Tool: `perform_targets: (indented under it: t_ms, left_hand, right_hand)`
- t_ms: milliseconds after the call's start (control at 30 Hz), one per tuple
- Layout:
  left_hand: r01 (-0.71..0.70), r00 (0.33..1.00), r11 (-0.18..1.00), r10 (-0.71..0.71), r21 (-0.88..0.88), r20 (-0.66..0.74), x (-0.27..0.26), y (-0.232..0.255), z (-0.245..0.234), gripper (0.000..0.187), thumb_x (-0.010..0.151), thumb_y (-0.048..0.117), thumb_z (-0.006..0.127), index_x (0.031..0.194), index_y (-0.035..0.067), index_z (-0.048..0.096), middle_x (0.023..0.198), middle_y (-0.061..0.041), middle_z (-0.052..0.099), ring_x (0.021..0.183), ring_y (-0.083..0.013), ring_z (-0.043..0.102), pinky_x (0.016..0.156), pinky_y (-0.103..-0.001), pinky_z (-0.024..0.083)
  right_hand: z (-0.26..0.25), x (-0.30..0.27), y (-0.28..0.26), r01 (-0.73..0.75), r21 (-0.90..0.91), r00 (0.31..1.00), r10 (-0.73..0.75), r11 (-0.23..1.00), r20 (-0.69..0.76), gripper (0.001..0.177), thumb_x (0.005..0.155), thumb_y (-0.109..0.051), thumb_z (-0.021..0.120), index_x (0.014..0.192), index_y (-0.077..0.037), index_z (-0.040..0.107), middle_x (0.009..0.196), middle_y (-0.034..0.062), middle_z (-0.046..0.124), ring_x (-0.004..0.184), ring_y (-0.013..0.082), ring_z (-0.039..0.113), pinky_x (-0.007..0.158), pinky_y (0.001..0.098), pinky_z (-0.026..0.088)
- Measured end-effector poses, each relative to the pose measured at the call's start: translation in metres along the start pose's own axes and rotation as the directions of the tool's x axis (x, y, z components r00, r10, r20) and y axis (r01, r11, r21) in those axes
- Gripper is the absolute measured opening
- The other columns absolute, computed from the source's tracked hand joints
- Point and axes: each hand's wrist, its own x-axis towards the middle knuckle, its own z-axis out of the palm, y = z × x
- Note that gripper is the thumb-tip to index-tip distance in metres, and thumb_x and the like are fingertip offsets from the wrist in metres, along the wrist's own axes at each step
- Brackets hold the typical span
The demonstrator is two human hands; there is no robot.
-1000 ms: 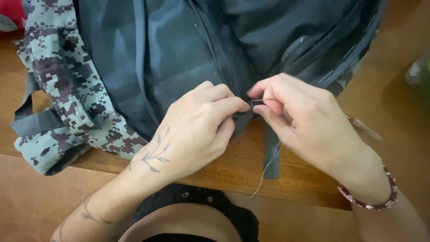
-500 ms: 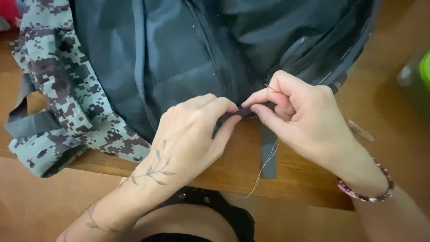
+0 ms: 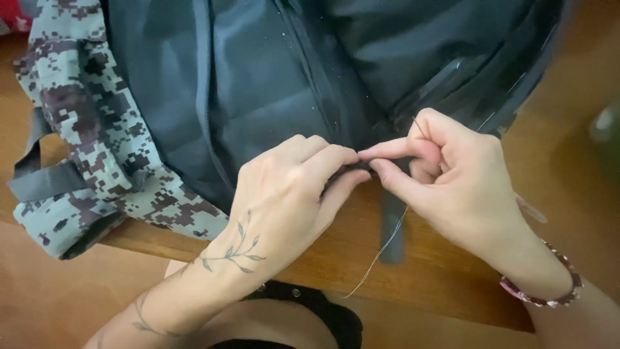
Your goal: The person threads a needle and sews a gray strap onto a camouflage backpack.
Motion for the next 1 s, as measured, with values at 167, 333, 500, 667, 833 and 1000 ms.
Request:
perform_targets:
  t_ms: [167, 333, 500, 667, 833, 1000]
  left_hand:
    - [0.034, 0.999, 0.970, -0.025, -0.242, 0.039, 0.008, -0.003, -0.005, 0.007, 0.094, 0.015, 0.070, 0.094, 0.013, 0.076, 0.076, 0.000, 0.067, 0.065, -0.0193, 0.063, 0.057, -0.033, 0.047]
    - [0.101, 0.987, 0.986, -0.082, -0.134, 0.141, 0.022, 0.018, -0.010, 0.008, 0.096, 0.012, 0.063, 0.092, 0.009, 0.068, 0.075, -0.003, 0.062, 0.064, -0.0241, 0.059, 0.052, -0.037, 0.044]
    - [0.169, 0.985, 0.983, -0.171, 0.073, 0.022, 0.015, 0.037, 0.002, 0.010, 0.100, 0.009, 0.058, 0.090, 0.010, 0.063, 0.083, -0.002, 0.059, 0.066, -0.0234, 0.054, 0.060, -0.035, 0.041]
    - [0.208, 0.969, 0.976, -0.215, -0.066, -0.125, 0.003, 0.031, 0.011, 0.013, 0.102, 0.007, 0.053, 0.094, 0.007, 0.062, 0.080, -0.005, 0.060, 0.063, -0.0253, 0.049, 0.059, -0.035, 0.036]
    - [0.241, 0.962, 0.969, -0.245, -0.053, -0.120, 0.006, 0.024, 0.015, 0.014, 0.104, 0.016, 0.054, 0.093, 0.009, 0.058, 0.078, -0.002, 0.059, 0.062, -0.0244, 0.051, 0.058, -0.035, 0.040]
    - [0.231, 0.970, 0.968, -0.236, -0.102, -0.048, 0.004, 0.014, 0.014, 0.009, 0.099, 0.021, 0.065, 0.099, 0.012, 0.067, 0.084, -0.001, 0.065, 0.068, -0.0233, 0.061, 0.063, -0.034, 0.047]
  right_hand:
    - [-0.004, -0.005, 0.005, 0.030, -0.028, 0.999, -0.031, 0.999, -0.024, 0.054, 0.087, -0.010, 0.075, 0.066, -0.013, 0.025, 0.091, -0.0044, 0.083, 0.049, 0.0008, 0.031, 0.045, 0.0173, 0.030]
    - [-0.028, 0.019, 0.028, 0.162, 0.112, 0.959, -0.183, 0.980, 0.216, 0.055, 0.082, -0.009, 0.079, 0.061, -0.017, 0.029, 0.061, -0.0028, 0.078, 0.102, 0.0071, 0.085, 0.047, 0.0103, 0.050]
    - [-0.034, 0.026, 0.026, 0.351, -0.036, 0.900, -0.327, 0.936, 0.289, 0.052, 0.091, -0.015, 0.073, 0.063, -0.014, 0.029, 0.054, -0.0071, 0.039, 0.083, -0.0039, 0.074, 0.048, 0.0108, 0.043]
    - [-0.035, 0.025, 0.015, 0.566, -0.312, 0.809, -0.440, 0.763, 0.390, 0.040, 0.089, -0.022, 0.079, 0.066, -0.016, 0.047, 0.058, -0.0050, 0.061, 0.043, 0.0089, 0.054, 0.048, 0.0203, 0.047]
    - [-0.038, 0.038, 0.006, 0.444, -0.268, 0.880, -0.359, 0.855, 0.313, 0.054, 0.088, -0.016, 0.076, 0.061, -0.014, 0.029, 0.053, -0.0157, 0.065, 0.104, -0.0002, 0.075, 0.045, 0.0099, 0.041]
    - [-0.036, 0.037, 0.016, 0.301, -0.248, 0.938, -0.239, 0.921, 0.250, 0.063, 0.082, -0.017, 0.085, 0.062, -0.013, 0.025, 0.041, -0.0079, 0.039, 0.098, 0.0004, 0.079, 0.049, 0.0120, 0.037]
